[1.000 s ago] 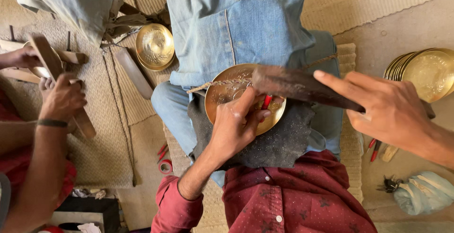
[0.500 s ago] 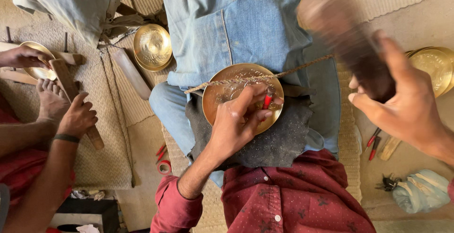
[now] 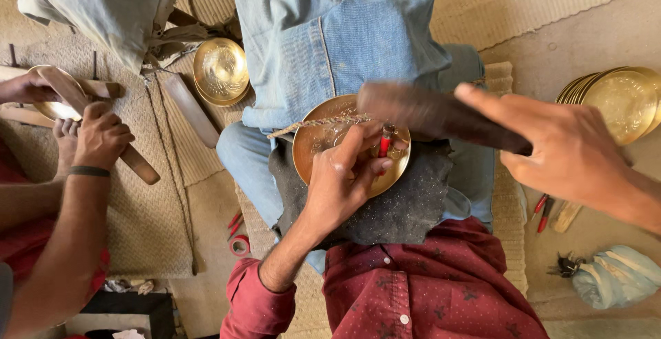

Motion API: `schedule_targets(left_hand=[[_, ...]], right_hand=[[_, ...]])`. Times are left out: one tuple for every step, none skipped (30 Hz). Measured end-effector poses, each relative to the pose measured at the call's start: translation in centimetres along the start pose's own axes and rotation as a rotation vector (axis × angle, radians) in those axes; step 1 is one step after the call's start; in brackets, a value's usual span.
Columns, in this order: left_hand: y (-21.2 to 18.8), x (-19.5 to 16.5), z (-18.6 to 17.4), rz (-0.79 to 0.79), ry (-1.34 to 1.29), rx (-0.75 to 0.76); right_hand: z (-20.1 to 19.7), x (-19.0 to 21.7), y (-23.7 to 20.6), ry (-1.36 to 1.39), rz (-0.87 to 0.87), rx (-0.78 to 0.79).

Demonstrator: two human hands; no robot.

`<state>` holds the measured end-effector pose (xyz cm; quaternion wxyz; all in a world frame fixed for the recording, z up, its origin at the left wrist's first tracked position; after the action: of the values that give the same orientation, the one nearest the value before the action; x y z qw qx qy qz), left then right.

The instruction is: The person sits on the floor with a brass plate resting on their lap and holds a red-handled punch against the plate's surface. They repeatedly strike the punch with a wooden mallet, working along the plate to hammer a decorative pattern into the brass, repositioning the punch between strikes.

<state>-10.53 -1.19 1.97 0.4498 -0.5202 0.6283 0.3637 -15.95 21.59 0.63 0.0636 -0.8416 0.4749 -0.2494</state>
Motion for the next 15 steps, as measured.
schedule_targets(left_hand=[[0.1, -0.1, -0.1, 0.025, 0.048, -0.023], [0.1, -0.3, -0.3, 0.047, 0.094, -0.044], [0.0, 0.2, -0.1, -0.003, 0.097, -0.026], [0.0, 0.6, 0.1, -0.049, 0.101, -0.008], [0.0, 1.1, 0.3, -0.094, 0.104, 0.012], [0.0, 0.6, 0.1, -0.033, 0.091, -0.021], [0.1, 0.0, -0.1, 0.029, 0.076, -0.05], [-0.1, -0.5, -0.4, 0.084, 0.058, -0.081], [-0.1, -0.1, -0.1, 0.029, 0.08, -0.055], [-0.1, 0.4, 0.0, -0.02, 0.104, -0.026], [-0.1, 0.8, 0.2, -0.068, 0.126, 0.003], [-0.1, 0.1, 0.0, 0.003, 0.097, -0.021], [-0.1, -0.6, -0.3, 0.074, 0.068, -0.044], [-0.2, -1.3, -0.5, 0.138, 0.038, -0.068], [-0.2, -0.8, -0.4, 0.07, 0.053, -0.055]], right_hand=[[-0.6, 0.1, 0.0, 0.161, -0.018, -0.06], [-1.2, 0.0, -0.1, 0.323, -0.032, -0.119], [-1.9, -0.1, -0.2, 0.483, -0.047, -0.18], [-1.4, 0.2, -0.1, 0.284, -0.042, -0.117], [-0.9, 0.2, -0.1, 0.084, -0.032, -0.055], [-1.0, 0.4, -0.1, 0.085, -0.042, -0.061], [-1.1, 0.5, -0.1, 0.086, -0.052, -0.066], [-1.8, 0.7, -0.2, 0.291, -0.082, -0.131], [-2.5, 0.7, -0.3, 0.495, -0.111, -0.198], [-1.9, 0.8, -0.3, 0.299, -0.095, -0.14], [-1.4, 0.8, -0.1, 0.102, -0.075, -0.082], [-0.8, 0.6, -0.1, -0.095, -0.052, -0.024], [-1.5, 0.6, -0.1, 0.079, -0.046, -0.088], [-2.0, 0.4, -0.2, 0.253, -0.041, -0.144], [-2.5, 0.1, -0.3, 0.426, -0.035, -0.203]])
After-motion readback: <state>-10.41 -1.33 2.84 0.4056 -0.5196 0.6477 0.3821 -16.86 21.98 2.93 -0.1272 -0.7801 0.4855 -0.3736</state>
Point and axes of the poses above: each hand's wrist, its own y-axis towards the middle knuckle, its own z-axis out of the palm, x = y × z, the point moved 9 cm from there along y, towards the middle knuckle, and after that the axes turned 1 degree about y, right-handed, at the moved point
